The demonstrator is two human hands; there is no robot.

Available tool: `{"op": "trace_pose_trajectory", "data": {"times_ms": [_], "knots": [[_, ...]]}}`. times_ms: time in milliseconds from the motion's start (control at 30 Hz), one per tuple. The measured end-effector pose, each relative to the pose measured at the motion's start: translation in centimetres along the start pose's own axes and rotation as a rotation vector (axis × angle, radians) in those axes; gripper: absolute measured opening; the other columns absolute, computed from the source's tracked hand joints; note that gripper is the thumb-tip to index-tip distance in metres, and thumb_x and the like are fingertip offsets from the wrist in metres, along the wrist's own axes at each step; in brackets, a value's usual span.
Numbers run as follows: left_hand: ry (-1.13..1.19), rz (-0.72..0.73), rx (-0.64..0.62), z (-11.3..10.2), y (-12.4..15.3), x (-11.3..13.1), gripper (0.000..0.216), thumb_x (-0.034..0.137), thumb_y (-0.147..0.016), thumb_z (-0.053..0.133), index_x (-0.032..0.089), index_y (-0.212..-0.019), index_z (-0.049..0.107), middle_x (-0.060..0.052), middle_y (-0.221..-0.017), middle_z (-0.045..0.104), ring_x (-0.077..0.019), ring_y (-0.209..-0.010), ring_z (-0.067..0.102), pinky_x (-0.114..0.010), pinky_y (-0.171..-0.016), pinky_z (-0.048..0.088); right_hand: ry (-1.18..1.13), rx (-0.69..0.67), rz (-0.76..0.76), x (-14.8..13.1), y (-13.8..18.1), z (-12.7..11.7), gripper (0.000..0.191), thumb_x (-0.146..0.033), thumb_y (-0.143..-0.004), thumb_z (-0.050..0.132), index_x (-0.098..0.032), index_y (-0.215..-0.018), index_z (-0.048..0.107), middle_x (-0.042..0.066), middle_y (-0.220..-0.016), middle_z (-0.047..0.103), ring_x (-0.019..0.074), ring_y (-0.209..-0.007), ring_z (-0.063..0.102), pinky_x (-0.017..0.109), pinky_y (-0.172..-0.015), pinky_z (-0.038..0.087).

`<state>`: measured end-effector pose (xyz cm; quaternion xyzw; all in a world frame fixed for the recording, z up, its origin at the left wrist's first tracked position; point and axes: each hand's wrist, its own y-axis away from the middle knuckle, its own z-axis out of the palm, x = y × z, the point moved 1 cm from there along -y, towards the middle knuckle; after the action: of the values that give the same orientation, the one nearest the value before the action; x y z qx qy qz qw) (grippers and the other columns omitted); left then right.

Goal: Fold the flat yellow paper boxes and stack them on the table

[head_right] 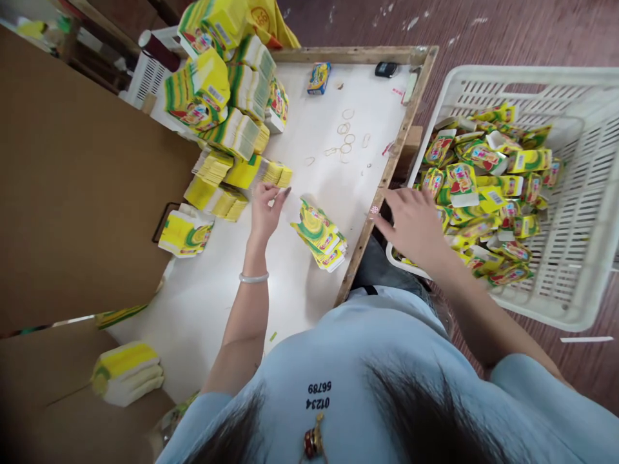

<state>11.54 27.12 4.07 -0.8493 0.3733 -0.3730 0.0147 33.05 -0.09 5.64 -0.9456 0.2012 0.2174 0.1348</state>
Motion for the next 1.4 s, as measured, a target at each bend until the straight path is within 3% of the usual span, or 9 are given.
{"op": "trace_pose_trajectory", "data": {"times_ms": [167, 367, 500, 567, 667, 900, 1167, 1300, 1400], "knots": [[0.104, 0.091, 0.212, -2.8, 1.6, 5.8, 0.049, 0.059, -0.101, 0.051, 0.02, -0.075, 0.065, 0.001, -0.067, 0.051, -0.0144, -0.068, 0.06, -0.03, -0.072, 0.051, -0.354, 0.18, -0.247, -5.8, -2.8, 3.8, 0.066, -0.058, -0.1, 0.049, -0.017, -0.151, 0.041, 0.02, -0.141, 0.06, 0.0376, -0.139, 0.051, 0.061, -0.115, 0.044], [0.166, 0.085, 0.34, -4.3, 4.3, 11.7, 0.048, 0.054, -0.103, 0.053, 0.019, -0.071, 0.058, 0.006, -0.055, 0.042, -0.0076, -0.049, 0.045, -0.022, -0.053, 0.04, -0.474, 0.281, -0.33, -10.1, -3.6, 5.2, 0.037, -0.046, -0.102, 0.052, -0.02, -0.128, 0.055, 0.01, -0.098, 0.069, 0.0243, -0.086, 0.067, 0.037, -0.077, 0.056], [0.376, 0.107, 0.253, -2.6, 7.2, 11.7, 0.056, 0.073, -0.096, 0.047, 0.025, -0.119, 0.064, -0.006, -0.105, 0.071, -0.02, -0.097, 0.071, -0.033, -0.083, 0.058, -0.582, 0.426, -0.396, -9.7, -2.6, 4.5, 0.027, -0.04, -0.102, 0.053, -0.021, -0.121, 0.055, 0.005, -0.087, 0.065, 0.0214, -0.076, 0.062, 0.036, -0.07, 0.054], [0.472, 0.146, 0.049, -0.6, 9.2, 11.4, 0.084, 0.083, -0.085, 0.052, 0.031, -0.151, 0.042, -0.014, -0.153, 0.051, -0.0331, -0.143, 0.052, -0.048, -0.11, 0.051, -0.625, 0.485, -0.367, -9.6, -2.1, 4.0, 0.026, -0.037, -0.101, 0.051, -0.022, -0.121, 0.056, 0.008, -0.096, 0.067, 0.0254, -0.09, 0.065, 0.045, -0.084, 0.056], [0.516, 0.121, -0.232, 2.0, 12.2, 11.5, 0.09, 0.076, -0.091, 0.052, 0.035, -0.163, 0.017, -0.014, -0.174, 0.018, -0.0382, -0.163, 0.014, -0.06, -0.128, 0.027, -0.624, 0.457, -0.277, -9.9, -1.2, 3.6, 0.028, -0.037, -0.099, 0.047, -0.025, -0.119, 0.061, 0.01, -0.116, 0.069, 0.0321, -0.121, 0.061, 0.062, -0.113, 0.043], [0.556, -0.009, -0.133, 1.9, 14.1, 12.1, 0.082, 0.066, -0.089, 0.065, 0.036, -0.158, 0.035, -0.015, -0.156, 0.05, -0.0388, -0.147, 0.049, -0.055, -0.119, 0.044, -0.675, 0.372, -0.307, -10.7, 0.2, 4.3, 0.041, -0.03, -0.102, 0.032, -0.026, -0.119, 0.069, 0.004, -0.097, 0.077, 0.0256, -0.12, 0.069, 0.06, -0.129, 0.028], [0.573, -0.24, -0.048, 2.0, 15.3, 12.1, 0.046, 0.06, -0.1, 0.051, 0.028, -0.132, 0.061, -0.01, -0.11, 0.072, -0.0245, -0.1, 0.07, -0.043, -0.093, 0.058, -0.898, 0.215, -0.082, -10.5, 0.9, 4.4, 0.03, -0.042, -0.104, 0.045, -0.025, -0.106, 0.07, 0.002, -0.093, 0.078, 0.0196, -0.086, 0.075, 0.055, -0.126, 0.036], [0.584, -0.38, -0.032, 2.0, 15.2, 12.6, 0.049, 0.063, -0.101, 0.047, 0.024, -0.127, 0.063, -0.01, -0.109, 0.075, -0.0223, -0.093, 0.071, -0.037, -0.083, 0.058, -1.021, 0.206, 0.131, -10.3, 1.4, 5.0, 0.03, -0.049, -0.095, 0.065, -0.024, -0.081, 0.061, -0.005, -0.064, 0.065, 0.015, -0.061, 0.067, 0.044, -0.104, 0.057], [0.615, -0.451, -0.008, 2.0, 15.4, 13.1, 0.052, 0.064, -0.1, 0.049, 0.028, -0.138, 0.055, -0.01, -0.112, 0.075, -0.0219, -0.091, 0.073, -0.036, -0.079, 0.059, -1.1, 0.128, 0.223, -10.2, 2.2, 5.7, 0.03, -0.051, -0.091, 0.07, -0.024, -0.096, 0.06, -0.005, -0.066, 0.065, 0.0149, -0.059, 0.066, 0.031, -0.068, 0.061]]}}
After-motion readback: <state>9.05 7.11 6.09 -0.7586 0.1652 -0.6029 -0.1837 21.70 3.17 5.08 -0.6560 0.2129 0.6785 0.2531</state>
